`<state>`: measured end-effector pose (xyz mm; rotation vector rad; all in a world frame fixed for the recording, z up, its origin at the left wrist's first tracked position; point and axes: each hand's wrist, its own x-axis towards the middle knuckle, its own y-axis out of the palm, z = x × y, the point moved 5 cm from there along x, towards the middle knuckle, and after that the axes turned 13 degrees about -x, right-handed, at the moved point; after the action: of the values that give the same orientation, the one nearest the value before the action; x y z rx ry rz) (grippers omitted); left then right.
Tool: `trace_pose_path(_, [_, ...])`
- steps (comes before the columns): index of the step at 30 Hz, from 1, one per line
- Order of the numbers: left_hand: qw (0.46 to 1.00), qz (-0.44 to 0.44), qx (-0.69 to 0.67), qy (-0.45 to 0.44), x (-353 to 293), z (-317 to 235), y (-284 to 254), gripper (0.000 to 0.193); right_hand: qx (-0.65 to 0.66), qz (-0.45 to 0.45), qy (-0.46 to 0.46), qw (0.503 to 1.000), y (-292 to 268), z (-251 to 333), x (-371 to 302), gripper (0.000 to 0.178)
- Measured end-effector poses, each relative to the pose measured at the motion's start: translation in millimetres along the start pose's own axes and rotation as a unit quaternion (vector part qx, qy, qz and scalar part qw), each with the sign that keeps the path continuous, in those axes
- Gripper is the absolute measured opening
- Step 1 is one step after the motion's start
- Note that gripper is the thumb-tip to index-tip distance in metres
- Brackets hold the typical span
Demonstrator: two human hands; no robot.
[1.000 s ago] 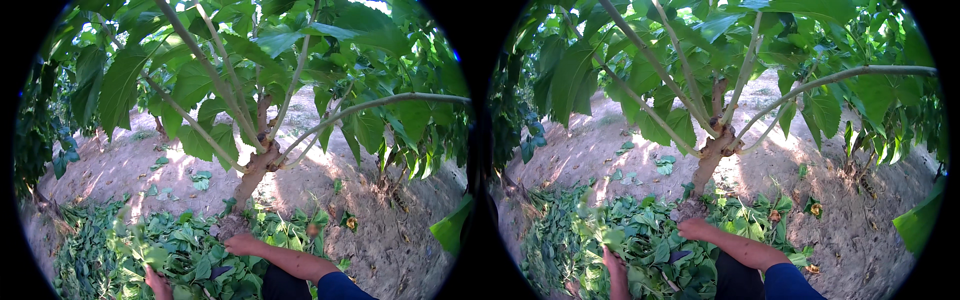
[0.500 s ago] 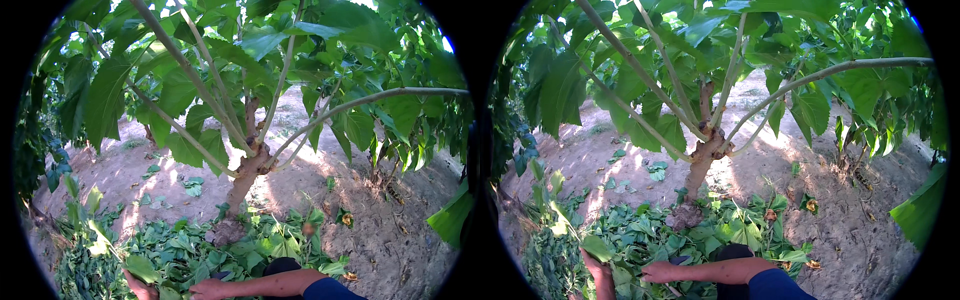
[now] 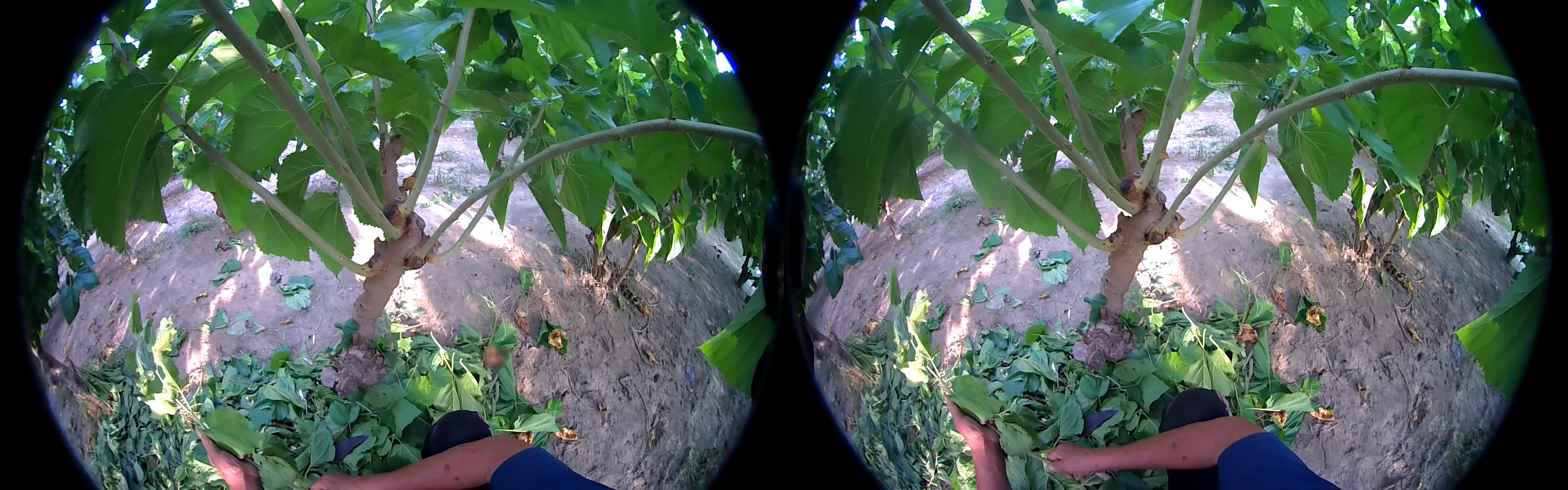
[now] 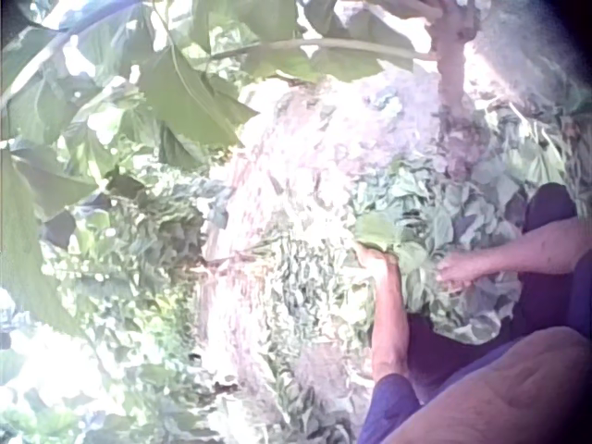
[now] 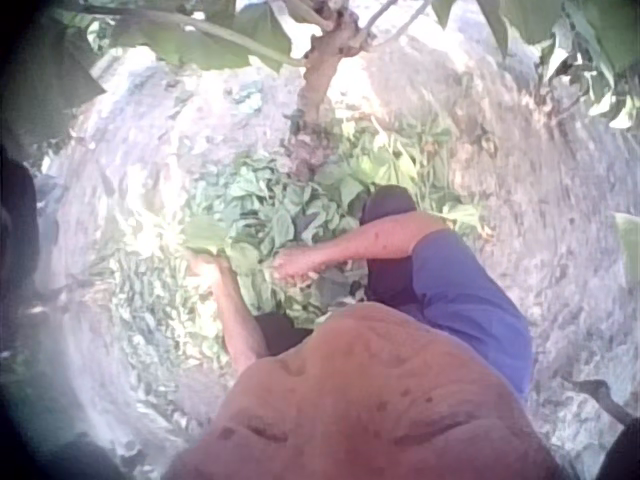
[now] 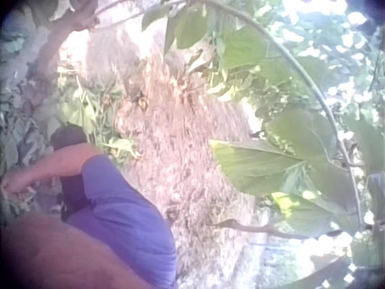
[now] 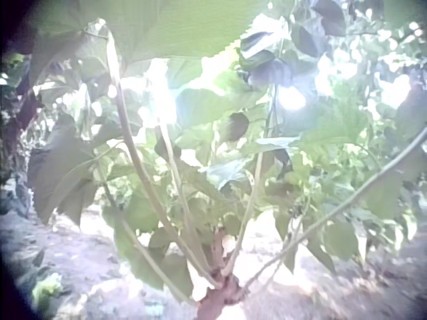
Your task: The person sits on the ground beneath a tree and uses a machete to cut a branch. They then strip the leaves from the branch by hand, adding them to a growing pile on the ground.
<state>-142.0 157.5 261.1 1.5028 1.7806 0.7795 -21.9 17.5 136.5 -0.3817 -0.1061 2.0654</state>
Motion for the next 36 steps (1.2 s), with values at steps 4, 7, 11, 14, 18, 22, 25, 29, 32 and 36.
trace_pose_path(4, [0.997,0.046,0.056,-0.036,6,-2,-14,0.041,-0.028,-0.040,-0.051,0.997,-5,15,-6,0.029])
trace_pose_path(7, [0.995,0.041,0.056,-0.071,12,14,-27,0.036,0.014,-0.046,-0.043,0.998,-15,25,-10,0.029])
trace_pose_path(11, [0.998,0.021,0.038,-0.052,11,21,-31,0.019,0.043,-0.073,-0.042,0.996,-21,29,-14,0.031])
trace_pose_path(14, [0.993,0.084,0.071,-0.053,3,22,-31,0.016,-0.016,-0.114,-0.047,0.992,-27,35,-16,0.034])
trace_pose_path(18, [0.988,0.135,0.059,-0.043,-1,28,-23,0.014,-0.120,-0.237,-0.104,0.958,-39,27,-6,0.038])
trace_pose_path(22, [0.978,0.197,0.011,-0.065,-15,31,-5,0.018,-0.131,-0.282,-0.153,0.938,-50,28,-8,0.039])
trace_pose_path(25, [0.974,0.212,0.020,-0.071,-26,24,0,0.023,0.034,-0.123,-0.026,0.991,-55,71,-38,0.039])
trace_pose_path(29, [0.967,0.234,0.001,-0.098,-36,30,13,0.029,0.174,-0.081,-0.059,0.980,-57,70,-37,0.036])
trace_pose_path(32, [0.960,0.263,0.001,-0.094,-45,27,26,0.031,0.190,-0.070,-0.065,0.977,-61,78,-42,0.035])
trace_pose_path(36, [0.961,0.261,0.004,-0.097,-47,26,28,0.031,0.202,-0.060,-0.071,0.975,-65,80,-45,0.035])
